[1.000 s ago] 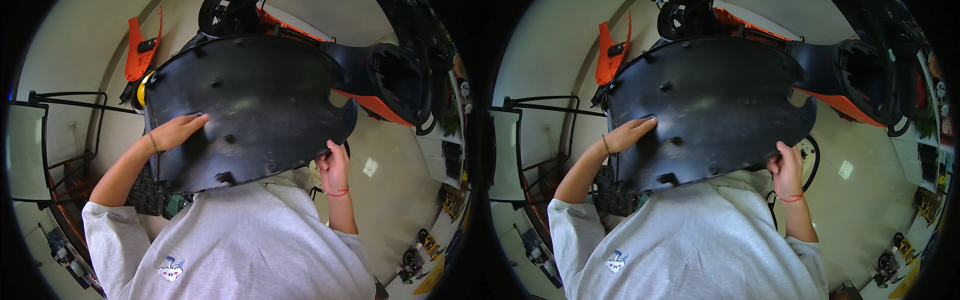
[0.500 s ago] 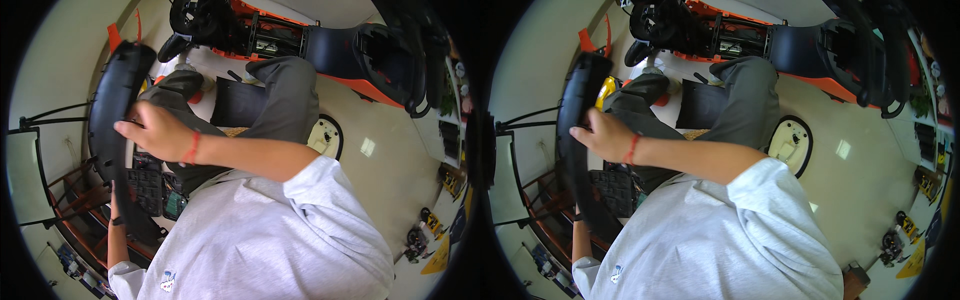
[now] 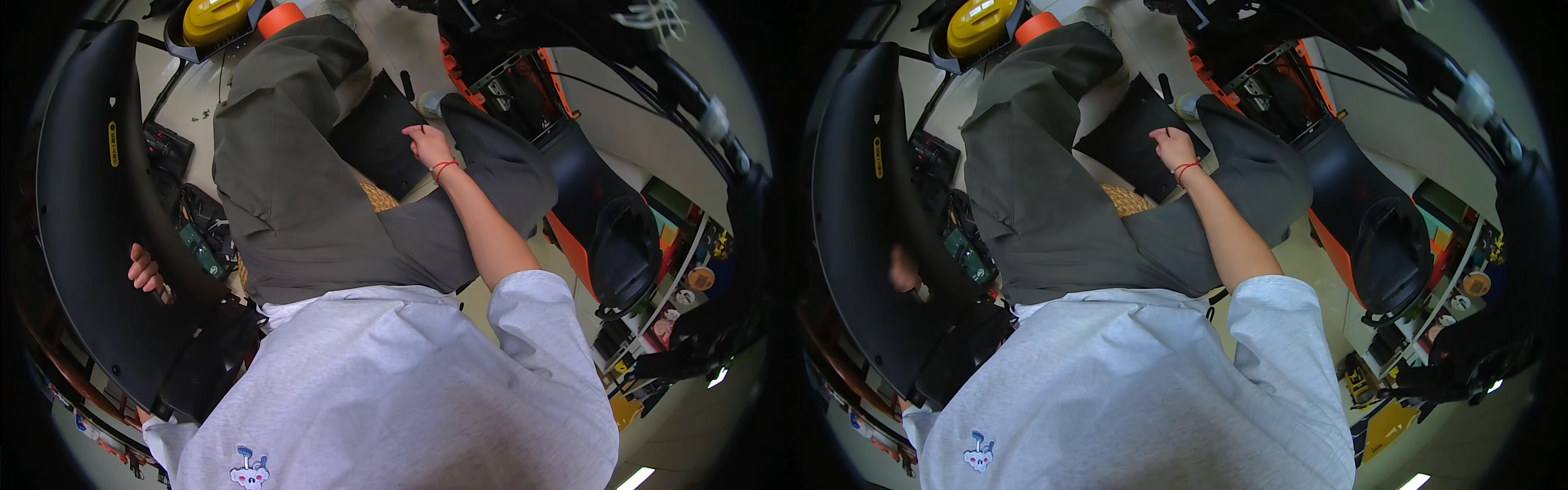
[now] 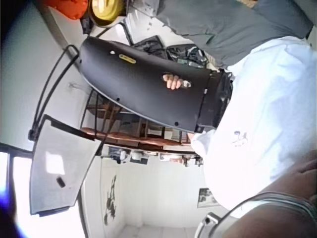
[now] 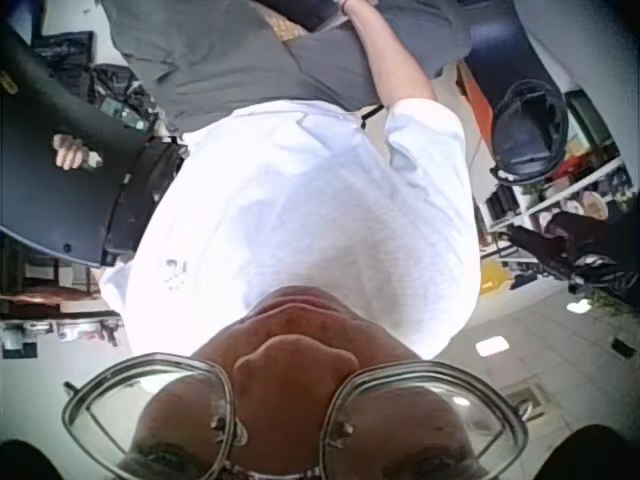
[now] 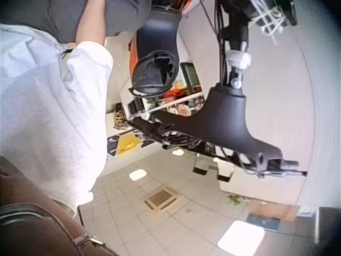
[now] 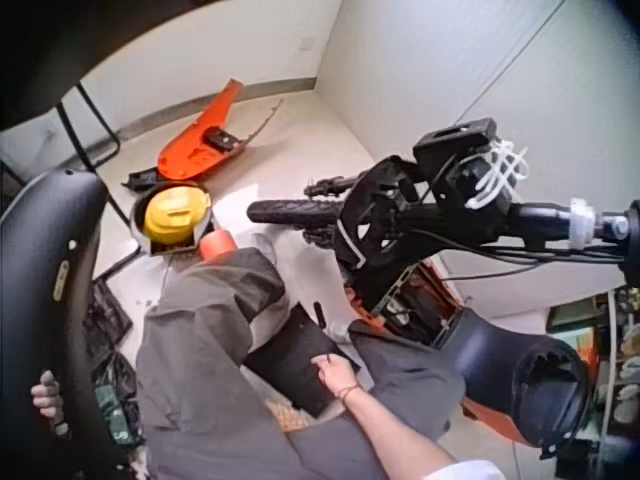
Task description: The person aligns a small black plastic cover onto a larger motorcycle fairing, presses it into place by hand, and uses a screwdriver to secure a fastener.
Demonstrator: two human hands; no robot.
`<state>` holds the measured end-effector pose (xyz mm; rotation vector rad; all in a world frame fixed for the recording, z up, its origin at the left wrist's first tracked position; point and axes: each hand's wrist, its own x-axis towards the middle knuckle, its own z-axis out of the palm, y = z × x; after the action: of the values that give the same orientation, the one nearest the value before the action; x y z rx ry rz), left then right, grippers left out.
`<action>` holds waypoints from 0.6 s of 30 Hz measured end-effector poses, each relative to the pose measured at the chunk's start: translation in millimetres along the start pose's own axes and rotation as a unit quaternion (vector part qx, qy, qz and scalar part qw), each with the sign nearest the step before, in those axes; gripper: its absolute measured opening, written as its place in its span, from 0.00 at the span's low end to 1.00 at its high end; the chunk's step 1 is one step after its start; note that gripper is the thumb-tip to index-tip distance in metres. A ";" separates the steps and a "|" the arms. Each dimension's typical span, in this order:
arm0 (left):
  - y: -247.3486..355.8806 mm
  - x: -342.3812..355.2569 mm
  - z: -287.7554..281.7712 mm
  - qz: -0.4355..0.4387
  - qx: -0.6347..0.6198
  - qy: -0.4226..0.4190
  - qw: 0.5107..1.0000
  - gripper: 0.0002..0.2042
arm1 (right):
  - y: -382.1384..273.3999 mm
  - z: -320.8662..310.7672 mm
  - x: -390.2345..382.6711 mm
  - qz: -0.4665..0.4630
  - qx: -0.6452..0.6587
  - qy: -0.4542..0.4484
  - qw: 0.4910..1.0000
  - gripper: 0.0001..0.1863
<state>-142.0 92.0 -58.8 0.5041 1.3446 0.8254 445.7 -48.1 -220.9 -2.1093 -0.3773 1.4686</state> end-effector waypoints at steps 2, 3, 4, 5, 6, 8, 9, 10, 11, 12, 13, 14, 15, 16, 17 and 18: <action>-6.4 4.1 -5.7 -0.002 -0.019 0.033 0.999 0.18 | 18.1 -1.4 26.1 0.054 -0.050 -0.002 0.997 0.15; -6.5 -1.1 -8.8 0.000 -0.026 0.054 0.998 0.18 | 30.0 11.7 39.9 0.065 -0.061 -0.008 0.996 0.15; -10.4 -3.6 -10.1 0.001 -0.032 0.071 0.997 0.18 | 37.0 15.9 53.8 0.074 -0.077 -0.007 0.994 0.14; -12.1 -4.4 -11.5 0.000 -0.038 0.088 0.995 0.18 | 43.6 18.9 67.8 0.072 -0.126 -0.017 0.989 0.14; -14.2 0.4 -9.8 -0.004 -0.044 0.100 0.994 0.18 | 68.4 12.6 90.3 0.071 -0.179 -0.022 0.981 0.14; -17.5 5.0 -10.3 -0.006 -0.049 0.130 0.990 0.18 | 100.2 -0.5 120.7 0.070 -0.243 -0.011 0.967 0.12; -15.9 1.3 -14.1 -0.004 -0.046 0.149 0.988 0.18 | 96.5 -0.2 130.6 0.042 -0.288 0.014 0.957 0.11; -19.2 -0.4 -15.8 -0.006 -0.049 0.165 0.985 0.18 | 92.4 -1.4 140.7 0.013 -0.331 0.039 0.943 0.11; -22.7 -3.3 -16.3 -0.008 -0.049 0.181 0.982 0.18 | 88.7 -2.2 151.0 -0.017 -0.372 0.062 0.926 0.11; -21.5 -10.0 -17.4 -0.011 -0.044 0.200 0.979 0.18 | 64.7 1.1 152.2 0.008 -0.302 0.054 0.952 0.14; -23.4 -10.1 -16.0 -0.012 -0.046 0.213 0.976 0.18 | 65.1 2.3 165.8 0.023 -0.313 0.080 0.946 0.15; -21.0 -11.2 -17.4 -0.015 -0.042 0.225 0.973 0.18 | 66.0 5.7 180.4 0.038 -0.323 0.106 0.940 0.15; -19.5 -10.8 -14.8 -0.016 -0.038 0.235 0.971 0.19 | 66.0 -2.0 200.1 0.048 -0.333 0.138 0.931 0.16; -16.8 -13.4 -15.3 -0.015 -0.034 0.249 0.968 0.19 | 67.0 1.2 210.8 0.064 -0.363 0.140 0.919 0.18; -18.5 -15.8 -13.6 -0.017 -0.031 0.261 0.965 0.19 | 67.2 0.8 221.4 0.072 -0.381 0.125 0.913 0.19; -19.0 -17.7 -12.0 -0.015 -0.026 0.270 0.962 0.19 | 58.5 1.5 229.3 0.079 -0.394 0.113 0.909 0.19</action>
<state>-149.6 64.8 -63.7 0.2181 1.8181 1.0124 524.3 21.8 -432.9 -2.9672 -0.8343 1.2444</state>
